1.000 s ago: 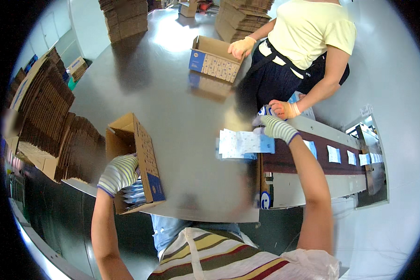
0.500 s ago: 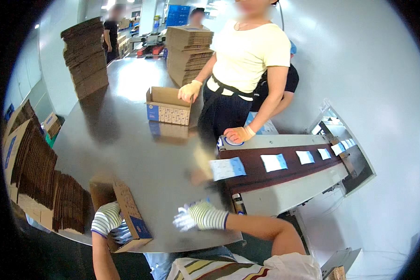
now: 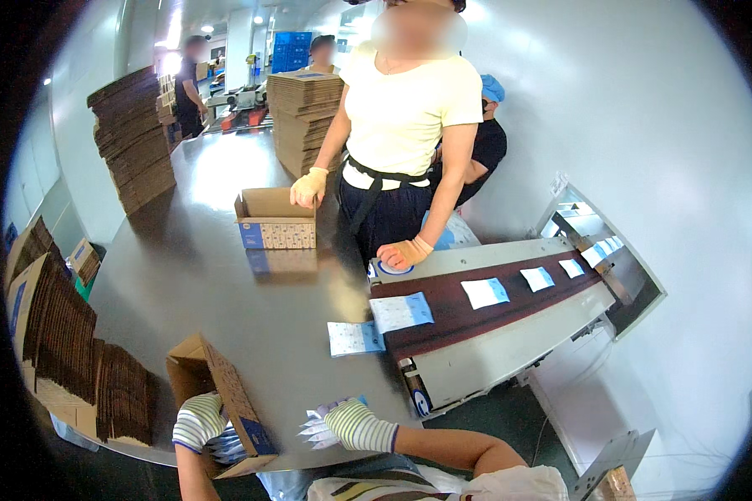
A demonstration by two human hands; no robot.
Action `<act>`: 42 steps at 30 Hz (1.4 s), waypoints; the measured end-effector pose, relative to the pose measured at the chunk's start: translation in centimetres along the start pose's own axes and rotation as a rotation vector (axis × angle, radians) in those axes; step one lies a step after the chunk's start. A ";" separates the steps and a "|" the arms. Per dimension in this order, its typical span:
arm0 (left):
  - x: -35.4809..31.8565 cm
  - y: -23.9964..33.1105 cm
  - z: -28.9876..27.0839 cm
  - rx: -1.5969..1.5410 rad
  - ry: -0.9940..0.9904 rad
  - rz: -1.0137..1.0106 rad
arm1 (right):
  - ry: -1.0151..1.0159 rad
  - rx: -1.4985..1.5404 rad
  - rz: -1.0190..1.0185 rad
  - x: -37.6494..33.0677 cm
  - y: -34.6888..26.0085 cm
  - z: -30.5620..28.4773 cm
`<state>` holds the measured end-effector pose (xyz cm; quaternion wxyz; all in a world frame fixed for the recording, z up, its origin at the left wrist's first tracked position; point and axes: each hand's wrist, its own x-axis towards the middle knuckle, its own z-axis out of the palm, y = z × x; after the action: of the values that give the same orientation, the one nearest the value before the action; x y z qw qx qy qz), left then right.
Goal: The person is grabbing blue and white packets from a stack or conveyor belt and placing them into cardboard boxes, then moving the filled boxes to the side.
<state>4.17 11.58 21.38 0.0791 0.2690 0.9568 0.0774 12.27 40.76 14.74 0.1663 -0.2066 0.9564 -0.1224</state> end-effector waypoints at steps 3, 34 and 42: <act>-0.5 0.1 -0.5 -0.011 -0.031 -0.035 | -0.076 -0.030 -0.034 0.0 -0.1 -1.2; 1.6 1.3 -0.1 -0.056 -0.006 -0.009 | 0.298 0.322 -0.281 18.1 -12.1 -12.2; 2.5 1.5 0.4 -0.014 -0.117 -0.004 | 0.078 -0.374 -0.249 19.4 -11.7 -12.4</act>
<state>2.93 14.22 21.03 0.1370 0.2708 0.9504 0.0681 -4.85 24.04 24.44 0.0719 -0.3454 0.9352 0.0295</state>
